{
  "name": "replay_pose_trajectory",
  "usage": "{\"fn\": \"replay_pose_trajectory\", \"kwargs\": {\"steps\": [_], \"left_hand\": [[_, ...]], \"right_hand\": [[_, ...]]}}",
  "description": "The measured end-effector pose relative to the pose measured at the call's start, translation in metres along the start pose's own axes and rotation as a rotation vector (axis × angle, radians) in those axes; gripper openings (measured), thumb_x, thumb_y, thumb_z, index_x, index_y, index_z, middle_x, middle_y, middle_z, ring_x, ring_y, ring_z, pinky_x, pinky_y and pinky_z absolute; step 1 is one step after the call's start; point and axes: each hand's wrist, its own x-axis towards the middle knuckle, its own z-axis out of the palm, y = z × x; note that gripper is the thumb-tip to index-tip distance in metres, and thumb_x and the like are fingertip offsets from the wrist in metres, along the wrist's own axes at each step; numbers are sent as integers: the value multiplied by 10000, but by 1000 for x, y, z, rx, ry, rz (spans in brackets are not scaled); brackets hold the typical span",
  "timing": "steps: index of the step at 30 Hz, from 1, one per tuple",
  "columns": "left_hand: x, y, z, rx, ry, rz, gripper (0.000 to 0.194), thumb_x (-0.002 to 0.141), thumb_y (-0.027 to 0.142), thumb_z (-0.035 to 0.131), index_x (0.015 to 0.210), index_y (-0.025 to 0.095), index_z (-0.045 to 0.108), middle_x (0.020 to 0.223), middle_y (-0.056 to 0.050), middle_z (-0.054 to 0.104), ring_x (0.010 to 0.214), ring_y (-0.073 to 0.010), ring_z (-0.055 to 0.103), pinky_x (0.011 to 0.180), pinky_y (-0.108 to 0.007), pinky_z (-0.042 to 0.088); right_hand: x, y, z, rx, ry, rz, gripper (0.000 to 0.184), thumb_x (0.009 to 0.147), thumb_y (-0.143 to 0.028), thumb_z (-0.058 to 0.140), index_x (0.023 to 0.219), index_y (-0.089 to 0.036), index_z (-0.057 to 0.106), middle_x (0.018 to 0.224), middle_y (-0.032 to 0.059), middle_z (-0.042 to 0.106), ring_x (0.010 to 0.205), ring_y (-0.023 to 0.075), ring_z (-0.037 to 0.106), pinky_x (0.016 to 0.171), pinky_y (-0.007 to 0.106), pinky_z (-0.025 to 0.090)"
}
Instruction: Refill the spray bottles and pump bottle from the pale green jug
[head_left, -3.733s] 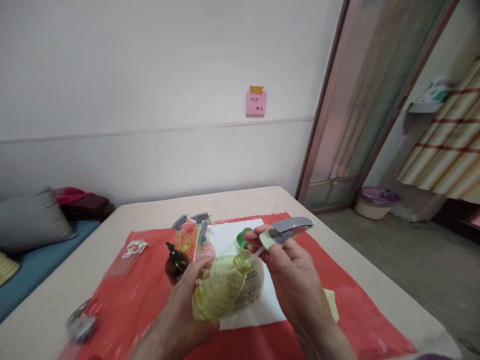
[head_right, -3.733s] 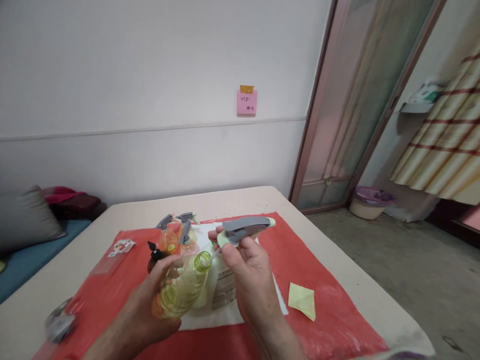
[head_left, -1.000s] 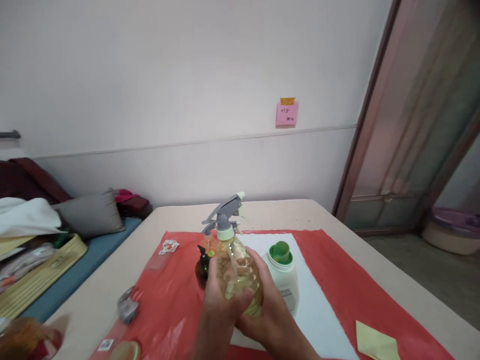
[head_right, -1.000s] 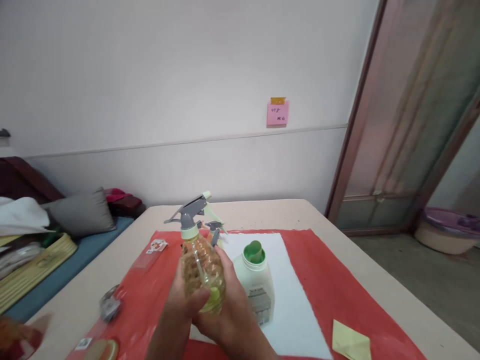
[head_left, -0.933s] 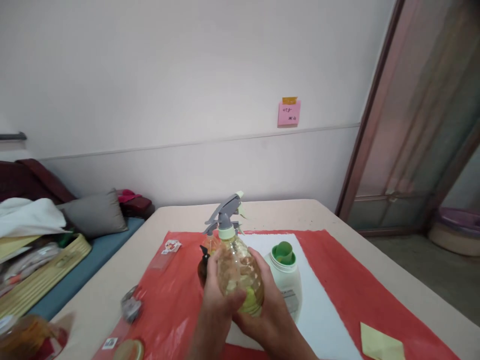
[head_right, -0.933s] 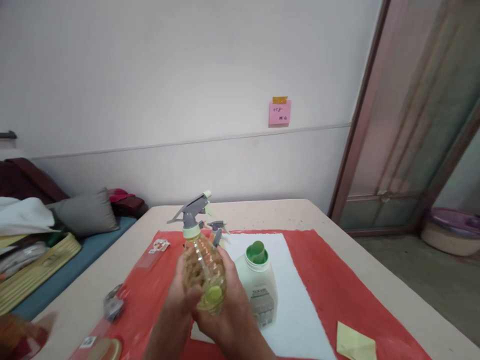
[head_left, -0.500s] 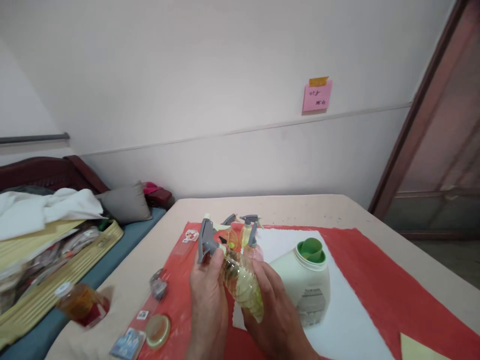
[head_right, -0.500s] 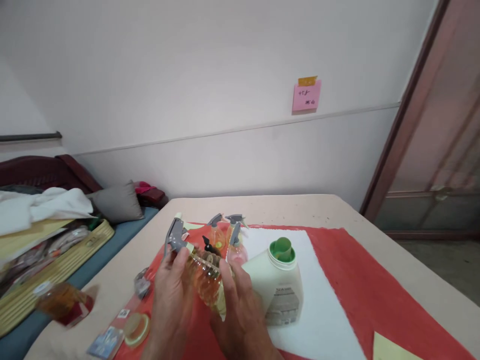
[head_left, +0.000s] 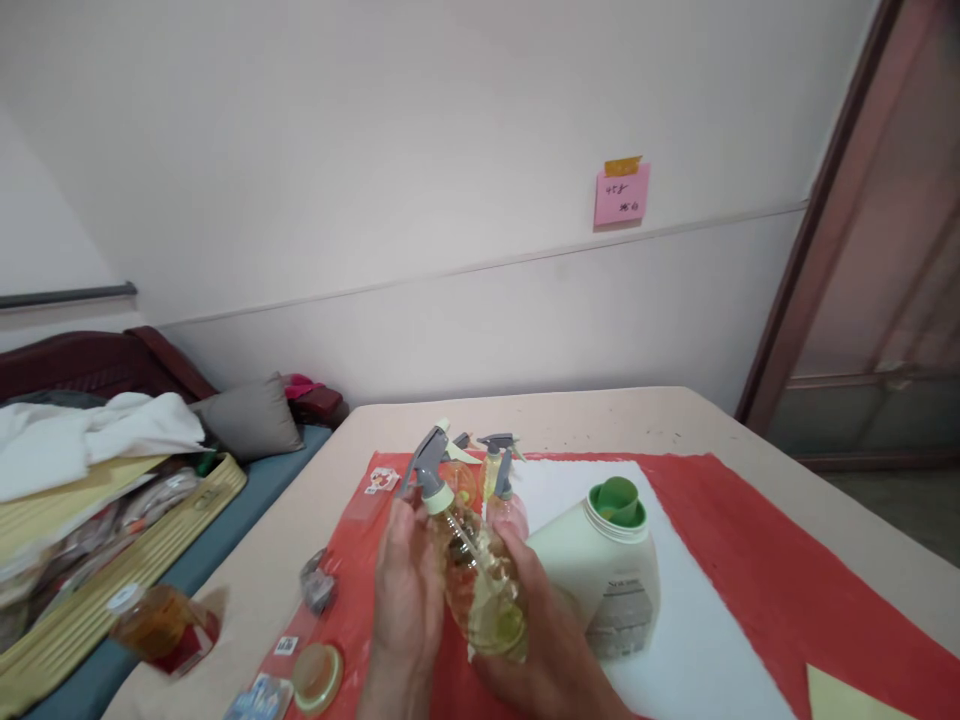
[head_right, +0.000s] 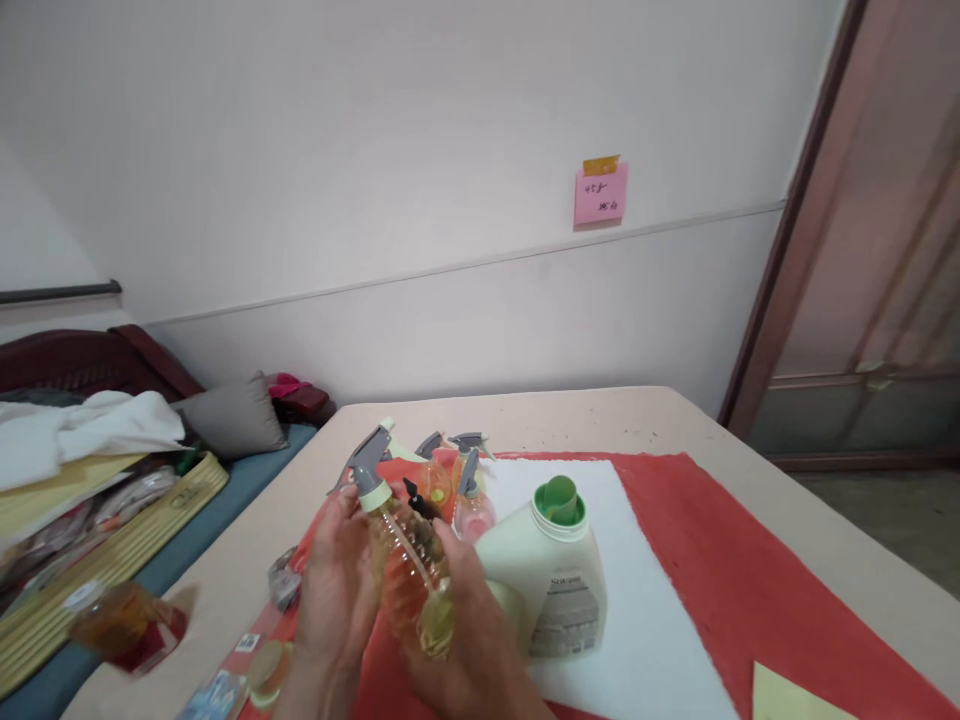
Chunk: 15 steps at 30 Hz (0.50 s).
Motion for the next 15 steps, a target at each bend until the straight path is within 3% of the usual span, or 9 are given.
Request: {"fn": "replay_pose_trajectory", "kwargs": {"steps": [4, 6, 11, 15], "left_hand": [[2, -2, -5, 106, 58, 65, 354, 661, 304, 923, 943, 192, 740, 895, -7, 768, 768, -148, 729, 769, -255, 579], [5, -1, -11, 98, 55, 6, 331, 670, 303, 915, 926, 172, 752, 877, -25, 764, 785, -169, 734, 797, -286, 590], [7, 4, -21, -33, -148, -190, 332, 740, 424, 840, 944, 173, 765, 944, -96, 769, 946, -272, 740, 917, -420, 593], [5, 6, -21, -56, -217, -218, 338, 763, 432, 812, 989, 188, 751, 952, -104, 767, 997, -290, 734, 936, -431, 589]], "right_hand": [[-3, 6, 4, -129, 55, -179, 963, 717, -120, 637, 1591, -272, 264, 1554, 157, 482, 1442, 377, 459, 1134, 582, 453], [-4, 6, 0, -33, 28, -126, 950, 710, -155, 671, 1579, -262, 303, 1523, 156, 522, 1409, 377, 497, 1114, 567, 473], [-8, -4, -14, 507, -277, 127, 828, 666, -368, 792, 1444, -262, 529, 1264, 87, 707, 1196, 351, 658, 861, 412, 607], [-8, -13, -14, 633, -286, 143, 755, 659, -429, 794, 1365, -244, 600, 1173, 81, 724, 1128, 336, 679, 776, 367, 602]]}}
